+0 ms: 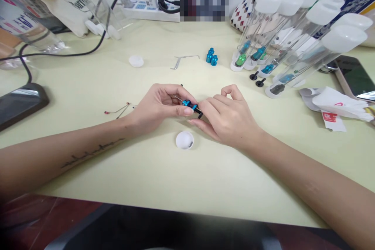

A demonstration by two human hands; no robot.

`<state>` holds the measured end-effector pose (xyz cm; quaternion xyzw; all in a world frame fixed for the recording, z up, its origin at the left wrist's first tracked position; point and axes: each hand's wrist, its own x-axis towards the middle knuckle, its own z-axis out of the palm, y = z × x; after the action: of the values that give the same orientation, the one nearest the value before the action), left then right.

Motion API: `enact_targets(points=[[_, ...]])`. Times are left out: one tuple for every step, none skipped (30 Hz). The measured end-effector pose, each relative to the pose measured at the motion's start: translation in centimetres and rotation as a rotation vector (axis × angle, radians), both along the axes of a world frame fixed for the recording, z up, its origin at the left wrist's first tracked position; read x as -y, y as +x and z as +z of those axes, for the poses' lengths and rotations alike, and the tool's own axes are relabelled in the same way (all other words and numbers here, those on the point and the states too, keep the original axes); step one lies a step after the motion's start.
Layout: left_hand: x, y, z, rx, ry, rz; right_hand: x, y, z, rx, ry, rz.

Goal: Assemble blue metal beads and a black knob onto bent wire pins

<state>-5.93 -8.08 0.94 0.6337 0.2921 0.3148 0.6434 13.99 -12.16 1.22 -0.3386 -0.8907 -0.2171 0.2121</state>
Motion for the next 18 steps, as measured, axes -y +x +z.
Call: enact_targets(points=[[0.01,-0.02,0.01,0.001,-0.002,-0.001,0.0,0.0,0.0,-0.001,0.003,-0.002],[0.01,-0.03,0.01,0.004,-0.004,-0.003,0.0,0.0,-0.01,-0.003,0.007,-0.002],[0.0,-0.04,0.02,0.007,-0.007,-0.005,-0.01,0.02,-0.03,-0.005,0.009,-0.001],[-0.01,-0.04,0.02,0.007,-0.008,-0.007,-0.02,0.04,-0.05,-0.006,0.008,0.003],[-0.03,-0.03,0.02,0.004,-0.006,-0.008,-0.03,0.07,-0.06,-0.006,0.002,0.007],[-0.05,-0.03,0.01,0.0,-0.002,-0.007,-0.04,0.11,-0.08,-0.006,-0.004,0.012],[-0.07,-0.02,0.0,-0.005,0.003,-0.007,-0.04,0.14,-0.09,-0.007,-0.011,0.015],[-0.08,-0.01,-0.01,-0.007,0.007,-0.006,-0.05,0.16,-0.1,-0.008,-0.015,0.017],[-0.09,-0.01,-0.02,-0.009,0.01,-0.006,-0.05,0.18,-0.1,-0.009,-0.017,0.016],[-0.08,0.0,-0.03,-0.009,0.011,-0.005,-0.04,0.18,-0.1,-0.01,-0.017,0.013],[-0.07,-0.01,-0.03,-0.007,0.012,-0.004,-0.03,0.18,-0.09,-0.014,-0.016,0.009],[-0.05,-0.01,-0.04,-0.003,0.011,-0.002,-0.01,0.16,-0.08,-0.022,-0.015,0.005],[-0.03,-0.01,-0.04,-0.001,0.009,0.0,0.02,0.15,-0.06,-0.032,-0.014,0.0],[-0.01,-0.01,-0.04,0.001,0.006,0.001,0.05,0.13,-0.05,-0.043,-0.012,-0.002],[0.02,-0.01,-0.04,0.002,0.003,0.002,0.08,0.11,-0.05,-0.053,-0.009,-0.004],[0.04,-0.01,-0.03,0.0,-0.001,0.002,0.11,0.09,-0.05,-0.063,-0.005,-0.006],[0.05,-0.01,-0.03,-0.002,-0.005,0.001,0.14,0.07,-0.06,-0.071,0.0,-0.007],[0.07,0.0,-0.03,-0.003,-0.009,0.0,0.17,0.04,-0.08,-0.078,0.003,-0.007]])
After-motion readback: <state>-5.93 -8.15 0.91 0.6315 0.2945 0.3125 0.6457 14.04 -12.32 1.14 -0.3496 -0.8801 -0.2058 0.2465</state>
